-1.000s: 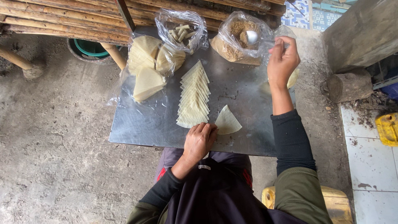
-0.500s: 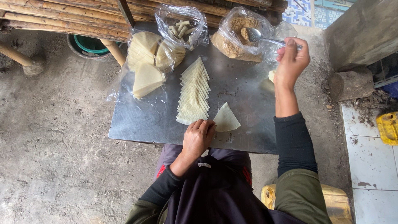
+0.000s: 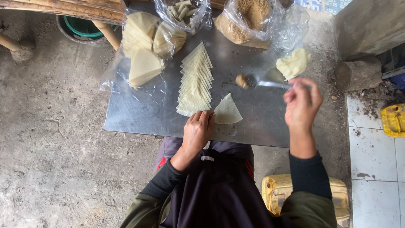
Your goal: The person separates thin triangular wrappers from a stack, places them on a metal table, and uses a spoon to add a small amount of brown filling onto each wrapper. The person then folds the wrappers into small triangular packets and places them in a pile.
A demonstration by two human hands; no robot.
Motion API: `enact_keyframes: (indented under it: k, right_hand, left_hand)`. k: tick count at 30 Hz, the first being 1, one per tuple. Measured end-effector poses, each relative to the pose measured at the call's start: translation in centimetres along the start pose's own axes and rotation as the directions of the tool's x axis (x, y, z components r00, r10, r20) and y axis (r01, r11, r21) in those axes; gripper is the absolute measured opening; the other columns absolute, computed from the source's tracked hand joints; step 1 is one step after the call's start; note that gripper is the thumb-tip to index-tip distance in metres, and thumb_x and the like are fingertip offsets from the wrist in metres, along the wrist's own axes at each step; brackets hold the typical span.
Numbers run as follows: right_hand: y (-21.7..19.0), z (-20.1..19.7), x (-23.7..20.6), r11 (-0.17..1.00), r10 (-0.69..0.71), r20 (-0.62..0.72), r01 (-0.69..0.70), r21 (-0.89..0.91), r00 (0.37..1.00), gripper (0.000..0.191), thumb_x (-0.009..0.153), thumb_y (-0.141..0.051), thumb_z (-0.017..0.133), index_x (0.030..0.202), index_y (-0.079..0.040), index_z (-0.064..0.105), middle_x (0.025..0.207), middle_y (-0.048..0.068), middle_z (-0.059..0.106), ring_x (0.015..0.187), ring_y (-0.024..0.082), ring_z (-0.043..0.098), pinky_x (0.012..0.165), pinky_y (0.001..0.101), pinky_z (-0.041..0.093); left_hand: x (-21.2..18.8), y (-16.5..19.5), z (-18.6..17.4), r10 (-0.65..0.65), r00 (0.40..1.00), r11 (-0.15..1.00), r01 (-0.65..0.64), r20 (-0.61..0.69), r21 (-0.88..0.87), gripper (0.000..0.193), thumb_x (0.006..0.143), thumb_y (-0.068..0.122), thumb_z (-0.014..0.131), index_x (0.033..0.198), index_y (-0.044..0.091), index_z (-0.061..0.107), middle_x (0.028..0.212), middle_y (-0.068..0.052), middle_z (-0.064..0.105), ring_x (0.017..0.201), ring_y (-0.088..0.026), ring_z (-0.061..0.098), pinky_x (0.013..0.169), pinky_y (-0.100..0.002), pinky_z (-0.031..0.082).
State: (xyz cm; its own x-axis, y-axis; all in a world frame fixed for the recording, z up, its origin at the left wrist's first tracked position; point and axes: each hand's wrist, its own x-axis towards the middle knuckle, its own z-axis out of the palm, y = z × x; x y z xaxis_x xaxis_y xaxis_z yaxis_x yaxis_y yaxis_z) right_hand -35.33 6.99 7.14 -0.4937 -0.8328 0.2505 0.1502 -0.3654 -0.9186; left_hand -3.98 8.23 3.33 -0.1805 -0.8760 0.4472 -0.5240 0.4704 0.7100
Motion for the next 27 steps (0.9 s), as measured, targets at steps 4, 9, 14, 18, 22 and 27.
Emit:
enact_keyframes:
  k: [4, 9, 14, 18, 22, 27]
  right_hand:
    - [1.9, -1.0, -4.5, 0.995, 0.026, 0.142, -0.012, -0.096, 0.99, 0.01, 0.106, 0.001, 0.056, 0.105, 0.001, 0.066, 0.096, 0.014, 0.07, 0.067, 0.012, 0.064, 0.054, 0.0252, 0.053]
    - [2.2, -1.7, -7.6, 0.948, 0.011, 0.271, 0.077, -0.31, 0.963, 0.013, 0.109, -0.007, 0.056, 0.111, -0.002, 0.068, 0.091, 0.008, 0.07, 0.072, 0.01, 0.064, 0.06, 0.0235, 0.054]
    - [0.8, -1.2, -8.7, 0.794, -0.132, 0.485, 0.385, -0.471, 0.865, 0.013, 0.108, -0.01, 0.058, 0.116, -0.003, 0.067, 0.088, 0.005, 0.069, 0.074, 0.01, 0.065, 0.063, 0.022, 0.054]
    - [-0.1, -0.7, -8.6, 0.677, -0.284, 0.631, 0.617, -0.401, 0.722, 0.013, 0.103, -0.01, 0.064, 0.114, -0.007, 0.069, 0.087, 0.001, 0.068, 0.074, 0.01, 0.065, 0.063, 0.0213, 0.053]
    - [-0.5, -0.3, -9.1, 0.576, -0.369, 0.681, 0.731, -0.366, 0.632, 0.016, 0.098, -0.011, 0.069, 0.114, -0.008, 0.069, 0.086, -0.001, 0.068, 0.075, 0.012, 0.062, 0.066, 0.0252, 0.051]
    - [-0.7, 0.3, -9.8, 0.54, -0.389, 0.696, 0.762, -0.358, 0.603, 0.017, 0.098, -0.011, 0.069, 0.115, -0.009, 0.069, 0.088, -0.002, 0.068, 0.076, 0.011, 0.062, 0.068, 0.0263, 0.051]
  left_hand:
    - [0.0, -0.1, -0.1, -0.016, 0.999, 0.999, 0.015, 0.029, 0.035, 0.011, 0.095, 0.01, 0.07, 0.105, 0.006, 0.067, 0.089, -0.011, 0.069, 0.08, -0.031, 0.07, 0.07, -0.04, 0.056]
    - [0.0, -0.2, -0.2, -0.005, 1.0, 0.999, 0.004, 0.017, 0.038, 0.011, 0.095, 0.011, 0.07, 0.104, 0.006, 0.067, 0.09, -0.01, 0.069, 0.081, -0.03, 0.071, 0.07, -0.039, 0.057]
    - [0.0, -0.1, -0.2, 0.008, 1.0, 1.0, -0.007, -0.02, 0.017, 0.01, 0.095, 0.011, 0.07, 0.104, 0.007, 0.068, 0.091, -0.009, 0.069, 0.082, -0.029, 0.071, 0.071, -0.039, 0.057]
    - [0.0, -0.1, -0.3, -0.014, 1.0, 1.0, 0.014, -0.003, 0.027, 0.009, 0.094, 0.01, 0.071, 0.103, 0.007, 0.069, 0.09, -0.009, 0.069, 0.081, -0.029, 0.071, 0.07, -0.039, 0.057]
    - [0.0, 0.0, -0.3, -0.004, 1.0, 1.0, 0.004, -0.013, 0.028, 0.009, 0.095, 0.01, 0.071, 0.103, 0.007, 0.069, 0.091, -0.009, 0.07, 0.08, -0.029, 0.071, 0.07, -0.039, 0.057]
    - [-0.1, 0.1, -0.3, 0.004, 1.0, 0.999, -0.004, -0.02, 0.031, 0.008, 0.096, 0.01, 0.071, 0.103, 0.007, 0.069, 0.091, -0.009, 0.07, 0.08, -0.028, 0.071, 0.07, -0.038, 0.057]
